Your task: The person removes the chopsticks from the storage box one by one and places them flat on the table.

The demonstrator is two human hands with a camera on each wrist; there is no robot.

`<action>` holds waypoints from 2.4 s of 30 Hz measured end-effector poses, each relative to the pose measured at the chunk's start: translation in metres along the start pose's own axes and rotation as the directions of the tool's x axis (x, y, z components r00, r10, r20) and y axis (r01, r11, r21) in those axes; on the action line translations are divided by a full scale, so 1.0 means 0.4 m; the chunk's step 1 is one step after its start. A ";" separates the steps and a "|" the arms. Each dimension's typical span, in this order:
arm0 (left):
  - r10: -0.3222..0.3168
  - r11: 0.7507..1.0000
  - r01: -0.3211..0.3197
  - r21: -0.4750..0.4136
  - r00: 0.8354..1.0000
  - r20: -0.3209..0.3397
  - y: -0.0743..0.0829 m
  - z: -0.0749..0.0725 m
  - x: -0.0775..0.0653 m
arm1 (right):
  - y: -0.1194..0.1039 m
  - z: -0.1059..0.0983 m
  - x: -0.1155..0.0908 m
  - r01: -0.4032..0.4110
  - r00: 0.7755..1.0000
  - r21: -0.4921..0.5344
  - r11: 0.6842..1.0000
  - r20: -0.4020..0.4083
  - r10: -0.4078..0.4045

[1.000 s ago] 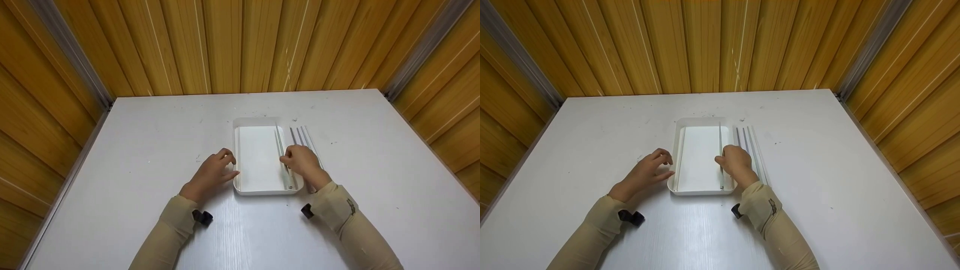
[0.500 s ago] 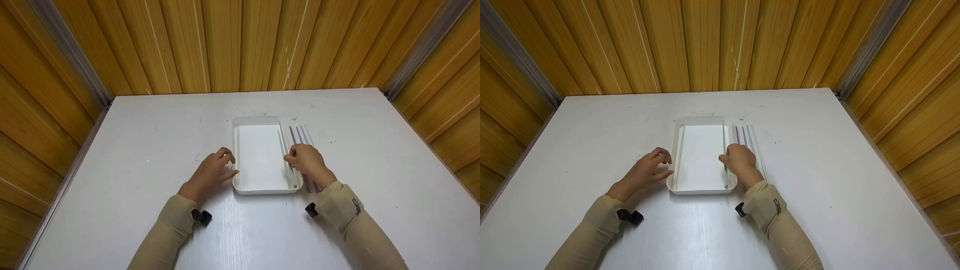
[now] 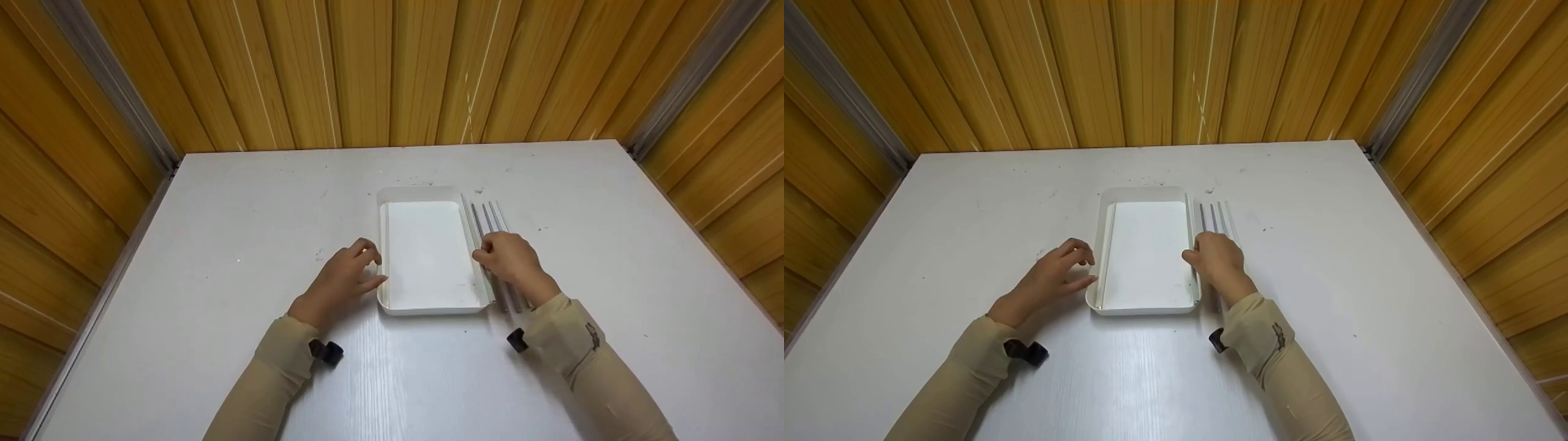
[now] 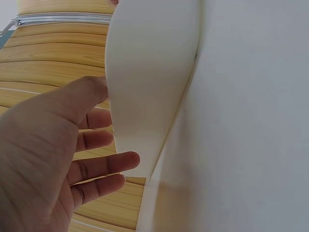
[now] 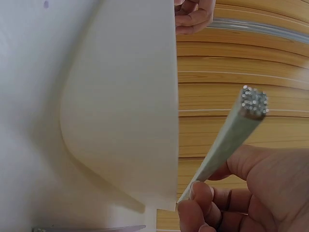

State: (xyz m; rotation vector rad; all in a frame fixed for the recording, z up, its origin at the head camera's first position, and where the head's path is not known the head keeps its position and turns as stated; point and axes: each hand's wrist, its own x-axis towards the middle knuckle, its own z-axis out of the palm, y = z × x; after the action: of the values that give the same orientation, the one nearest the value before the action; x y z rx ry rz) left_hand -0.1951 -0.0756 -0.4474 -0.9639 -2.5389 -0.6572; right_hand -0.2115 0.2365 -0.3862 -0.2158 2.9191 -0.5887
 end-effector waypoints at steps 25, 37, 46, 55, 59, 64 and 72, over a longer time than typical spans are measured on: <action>0.006 1.000 -0.006 0.008 1.000 -0.019 -0.007 0.004 0.004 | 0.054 -0.022 -0.012 0.003 1.000 -0.019 1.000 -0.030 -0.003; 0.001 1.000 0.000 0.020 1.000 -0.030 0.003 -0.004 0.004 | 0.095 -0.040 -0.010 -0.025 1.000 -0.040 0.999 0.010 0.026; 0.001 1.000 -0.001 0.021 1.000 -0.013 0.000 0.001 0.005 | 0.128 -0.037 -0.008 -0.035 0.999 -0.062 0.997 0.024 0.037; 0.021 0.999 -0.020 0.035 0.999 -0.045 0.005 -0.004 -0.004 | 0.145 -0.035 -0.013 -0.053 0.998 -0.049 0.997 0.015 0.054; 0.032 0.999 -0.030 0.035 0.998 -0.051 0.005 -0.008 -0.010 | 0.154 -0.033 -0.014 -0.057 0.998 -0.059 0.997 0.023 0.058; 0.024 0.999 -0.022 0.039 0.999 -0.037 0.004 -0.011 -0.019 | 0.165 -0.030 -0.015 -0.064 0.997 -0.064 0.996 0.039 0.067; 0.007 0.999 -0.006 0.037 1.000 -0.024 0.007 -0.014 -0.024 | 0.185 -0.028 -0.014 -0.059 0.997 -0.075 0.995 0.041 0.062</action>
State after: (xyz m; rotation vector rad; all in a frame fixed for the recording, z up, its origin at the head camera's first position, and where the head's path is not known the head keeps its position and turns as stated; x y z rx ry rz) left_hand -0.1855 -0.0820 -0.4463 -0.9459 -2.5173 -0.6140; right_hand -0.2163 0.3092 -0.4046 -0.1458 2.8966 -0.4617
